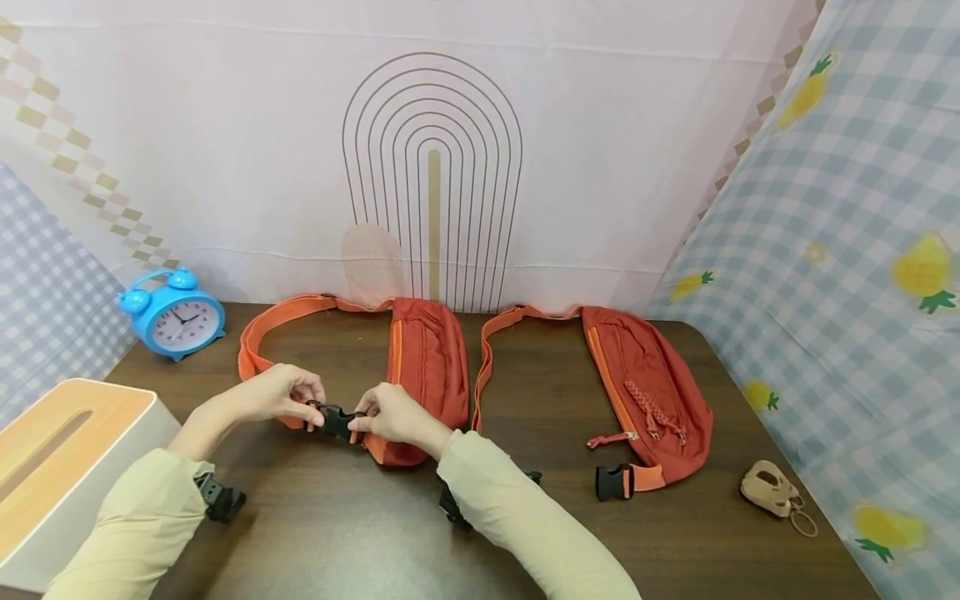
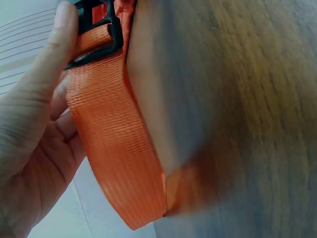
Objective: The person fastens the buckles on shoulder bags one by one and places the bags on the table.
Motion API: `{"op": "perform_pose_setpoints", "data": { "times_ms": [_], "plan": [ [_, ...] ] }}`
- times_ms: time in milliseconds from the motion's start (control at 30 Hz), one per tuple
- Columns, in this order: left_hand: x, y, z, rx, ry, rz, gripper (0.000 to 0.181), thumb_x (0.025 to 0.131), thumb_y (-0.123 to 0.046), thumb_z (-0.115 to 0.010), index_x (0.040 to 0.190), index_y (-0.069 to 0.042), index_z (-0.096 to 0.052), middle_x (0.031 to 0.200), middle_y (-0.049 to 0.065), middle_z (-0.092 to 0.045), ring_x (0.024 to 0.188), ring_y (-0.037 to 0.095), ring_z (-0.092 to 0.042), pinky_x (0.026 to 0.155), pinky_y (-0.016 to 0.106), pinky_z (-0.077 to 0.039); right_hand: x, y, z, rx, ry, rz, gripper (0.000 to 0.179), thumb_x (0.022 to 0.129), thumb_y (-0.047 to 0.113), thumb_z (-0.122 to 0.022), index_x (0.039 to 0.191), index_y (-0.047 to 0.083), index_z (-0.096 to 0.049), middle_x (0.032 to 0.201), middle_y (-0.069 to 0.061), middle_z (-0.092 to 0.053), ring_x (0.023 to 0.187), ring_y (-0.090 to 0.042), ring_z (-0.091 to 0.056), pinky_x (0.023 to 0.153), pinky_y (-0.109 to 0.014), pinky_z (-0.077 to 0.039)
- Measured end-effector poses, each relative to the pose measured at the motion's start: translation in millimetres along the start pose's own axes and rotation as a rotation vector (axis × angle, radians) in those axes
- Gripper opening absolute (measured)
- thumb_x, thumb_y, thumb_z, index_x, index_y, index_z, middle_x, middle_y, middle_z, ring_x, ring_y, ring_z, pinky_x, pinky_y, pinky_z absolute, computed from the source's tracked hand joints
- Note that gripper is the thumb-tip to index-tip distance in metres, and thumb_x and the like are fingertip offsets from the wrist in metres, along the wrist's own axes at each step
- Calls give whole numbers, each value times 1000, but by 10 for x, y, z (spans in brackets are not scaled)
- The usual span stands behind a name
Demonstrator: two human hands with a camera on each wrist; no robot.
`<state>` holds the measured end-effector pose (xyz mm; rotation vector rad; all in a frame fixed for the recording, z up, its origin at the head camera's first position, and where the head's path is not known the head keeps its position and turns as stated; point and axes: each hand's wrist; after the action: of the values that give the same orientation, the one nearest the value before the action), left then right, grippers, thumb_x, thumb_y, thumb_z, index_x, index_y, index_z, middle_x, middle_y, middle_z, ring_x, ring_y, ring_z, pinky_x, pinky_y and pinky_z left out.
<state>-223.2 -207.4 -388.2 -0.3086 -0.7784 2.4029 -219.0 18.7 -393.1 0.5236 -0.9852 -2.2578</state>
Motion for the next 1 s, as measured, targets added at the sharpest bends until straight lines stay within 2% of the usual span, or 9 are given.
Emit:
{"op": "perform_pose_setpoints", "data": {
  "times_ms": [133, 433, 700, 1000],
  "plan": [
    [-4, 14, 7, 12, -11, 29, 26, 74, -30, -73, 79, -8, -61, 69, -4, -62, 62, 2, -50, 60, 21, -42, -2, 1, 3, -11, -7, -2, 13, 86, 16, -63, 89, 6, -70, 74, -3, -71, 57, -3, -46, 53, -15, -35],
    [-33, -17, 39, -40, 28, 62, 22, 79, -19, -70, 90, -2, -63, 76, 0, -66, 69, 4, -56, 65, 21, -47, -14, 20, 28, -38, -30, -30, 14, 85, 16, -64, 90, 4, -69, 77, -5, -70, 58, -3, -47, 53, -16, -37],
    [-79, -38, 41, -58, 31, 100, 19, 83, -17, -66, 94, -2, -61, 83, 1, -68, 77, 7, -58, 71, 25, -48, -17, 9, 18, -38, -29, -32, 14, 85, 17, -65, 90, 5, -69, 77, -4, -70, 58, -3, -48, 53, -16, -38],
    [-105, -10, 47, -141, 41, 69, 14, 82, -14, -66, 89, -3, -60, 77, 2, -69, 70, 2, -59, 67, 20, -48, -22, 12, 5, -54, -37, -11, 12, 84, 16, -65, 88, 5, -69, 77, -4, -70, 58, -3, -46, 53, -15, -37]
  ]
}}
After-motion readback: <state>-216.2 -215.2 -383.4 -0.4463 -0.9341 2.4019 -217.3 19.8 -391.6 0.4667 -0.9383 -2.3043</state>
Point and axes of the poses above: each hand's wrist, its own x-axis towards the middle knuckle, its own z-axis out of the back of the hand, y = z × x
